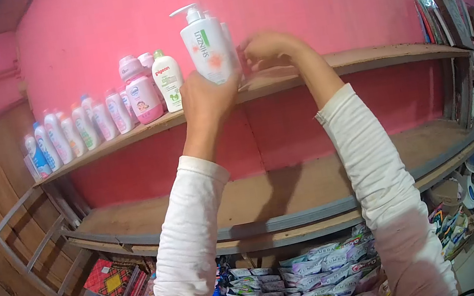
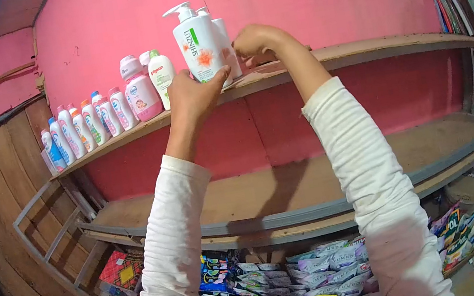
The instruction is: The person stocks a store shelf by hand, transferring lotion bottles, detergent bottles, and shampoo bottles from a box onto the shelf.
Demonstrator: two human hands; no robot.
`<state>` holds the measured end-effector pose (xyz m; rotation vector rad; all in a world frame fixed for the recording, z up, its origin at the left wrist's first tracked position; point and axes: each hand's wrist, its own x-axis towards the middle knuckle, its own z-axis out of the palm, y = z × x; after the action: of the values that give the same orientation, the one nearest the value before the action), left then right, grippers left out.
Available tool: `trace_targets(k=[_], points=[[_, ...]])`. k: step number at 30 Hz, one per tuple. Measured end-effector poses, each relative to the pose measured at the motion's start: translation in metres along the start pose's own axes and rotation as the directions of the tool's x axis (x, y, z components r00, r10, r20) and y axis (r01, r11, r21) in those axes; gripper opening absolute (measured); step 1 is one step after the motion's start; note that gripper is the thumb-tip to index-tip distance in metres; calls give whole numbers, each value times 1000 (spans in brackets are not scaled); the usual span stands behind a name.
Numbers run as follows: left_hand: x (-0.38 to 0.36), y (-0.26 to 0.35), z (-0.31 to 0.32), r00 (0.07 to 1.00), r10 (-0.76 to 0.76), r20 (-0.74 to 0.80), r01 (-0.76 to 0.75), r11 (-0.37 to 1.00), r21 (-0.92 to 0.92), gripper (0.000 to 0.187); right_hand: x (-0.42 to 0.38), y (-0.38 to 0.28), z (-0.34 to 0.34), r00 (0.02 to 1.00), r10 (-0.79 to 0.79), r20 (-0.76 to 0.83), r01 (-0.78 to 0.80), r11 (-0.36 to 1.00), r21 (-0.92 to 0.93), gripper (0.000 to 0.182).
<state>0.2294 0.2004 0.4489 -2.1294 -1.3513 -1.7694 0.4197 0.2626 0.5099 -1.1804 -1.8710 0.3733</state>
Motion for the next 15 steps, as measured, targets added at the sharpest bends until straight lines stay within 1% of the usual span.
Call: trace_targets(k=[3,6,9,12,15], points=[[6,-7,9,999,22,-39,-19,998,68,55,8,0,6,986,81,145,-72,995,-65,29],[8,-15,14,995,70,-65,-67,997,49,53,-3,-10,11,988,127,83,-126,992,-17,28],[7,-13,14,995,75,-60,-71,995,71,51,-8,-9,12,991,118,60,-120,992,38,29],[11,-17,16,997,59,-42,-56,996,70,50,20,16,14,991,54,124,-51,998,-27,32],[10,-18,17,996,77,-54,-75,997,36,49,25,21,21,994,17,105,-23,998,55,27]])
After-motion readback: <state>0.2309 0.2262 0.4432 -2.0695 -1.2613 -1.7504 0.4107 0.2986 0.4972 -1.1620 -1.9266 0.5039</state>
